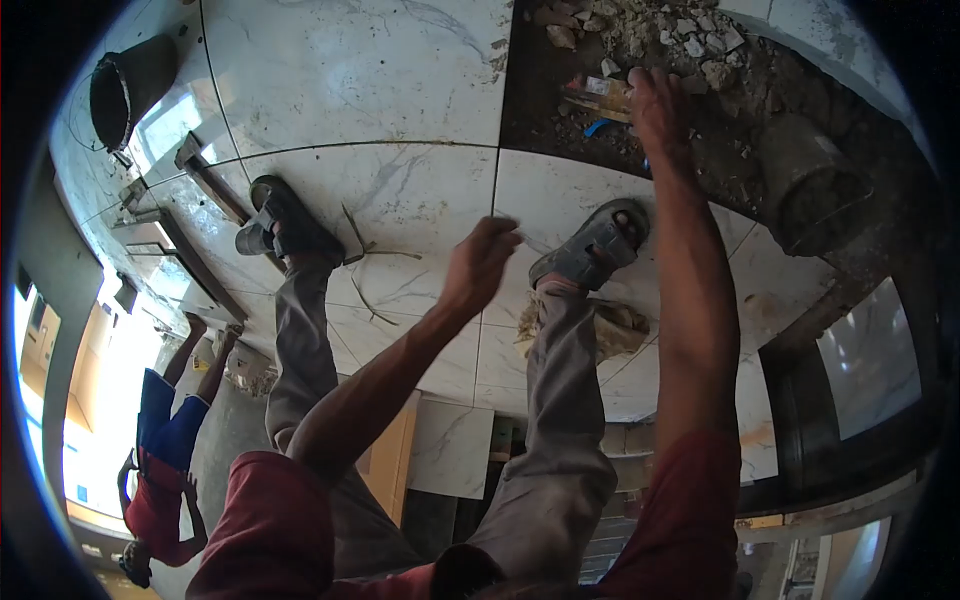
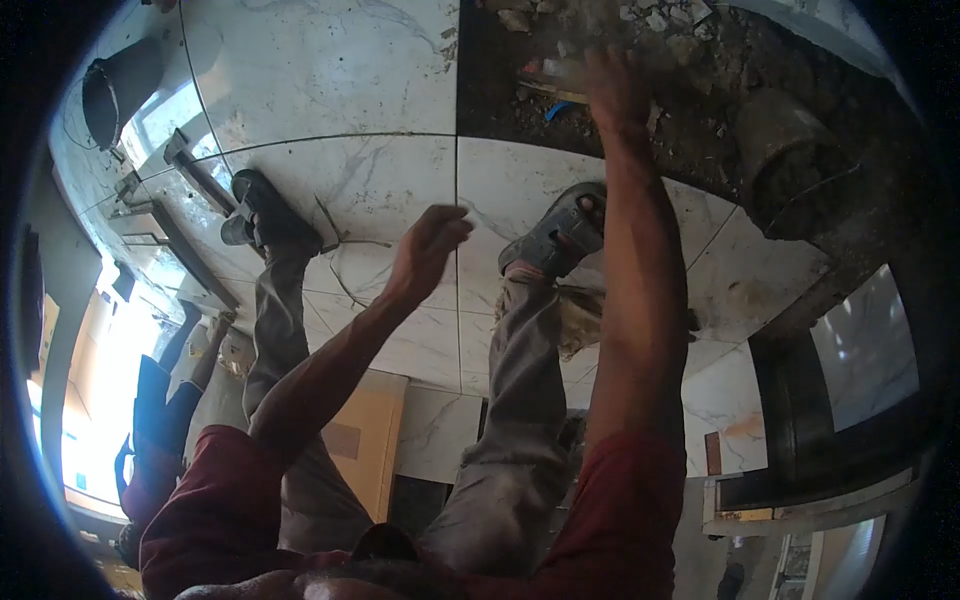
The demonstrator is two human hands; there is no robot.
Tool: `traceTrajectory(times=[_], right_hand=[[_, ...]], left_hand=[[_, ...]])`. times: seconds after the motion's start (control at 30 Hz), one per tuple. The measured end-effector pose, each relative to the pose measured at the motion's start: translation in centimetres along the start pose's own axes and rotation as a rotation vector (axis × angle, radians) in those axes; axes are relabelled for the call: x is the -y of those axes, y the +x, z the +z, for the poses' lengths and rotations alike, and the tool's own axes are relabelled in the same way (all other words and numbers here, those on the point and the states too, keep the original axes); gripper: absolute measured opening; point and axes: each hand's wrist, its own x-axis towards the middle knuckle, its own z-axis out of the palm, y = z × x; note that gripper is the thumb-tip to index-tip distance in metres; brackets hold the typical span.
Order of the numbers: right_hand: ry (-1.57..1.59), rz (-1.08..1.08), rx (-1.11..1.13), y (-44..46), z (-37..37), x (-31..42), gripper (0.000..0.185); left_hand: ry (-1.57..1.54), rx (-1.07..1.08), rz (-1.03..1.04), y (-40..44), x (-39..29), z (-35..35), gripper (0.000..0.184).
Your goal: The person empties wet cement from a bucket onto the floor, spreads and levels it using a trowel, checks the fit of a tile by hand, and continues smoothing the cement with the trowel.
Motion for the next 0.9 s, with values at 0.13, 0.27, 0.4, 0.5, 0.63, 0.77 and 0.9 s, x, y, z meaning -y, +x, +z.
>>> traceTrajectory(times=[0.13,0.27,0.4,0.5,0.63,0.77,0.9], right_hand=[[0.437,0.182,-0.111,-1.0,1.9,-2.7,0.021],[0.503,0.320,-0.260,-2.9,-1.6,-0.9,0.043],[0.341,0.380,-0.244,-2.6,1.8,3.7,0.049],[0.415,0.365,-0.277,-2.0,4.6,1.2,0.028],[0.522,0.492,-0.138,-2.7,0.3,-4.9,0.025],[0.582,0.373,-0.094,-6.5,-5.5,-3.5,0.028],[0.413,0.210,-0.168,-8.7,0.2,2.6,0.042]], left_hand=[[0.116,0.021,-0.145,-3.6,7.9,-4.6,0.034],[0.064,-0.015,-0.218,-5.6,11.0,-6.7,0.033],[0.063,-0.007,-0.240,-6.6,10.2,-5.4,0.034],[0.052,0.103,-0.234,-7.4,9.1,-4.3,0.035],[-0.007,0.175,-0.275,-9.3,10.2,-4.9,0.037],[0.050,0.161,-0.300,-10.4,11.3,-6.0,0.038],[0.101,0.151,-0.303,-10.6,11.3,-6.5,0.038]])
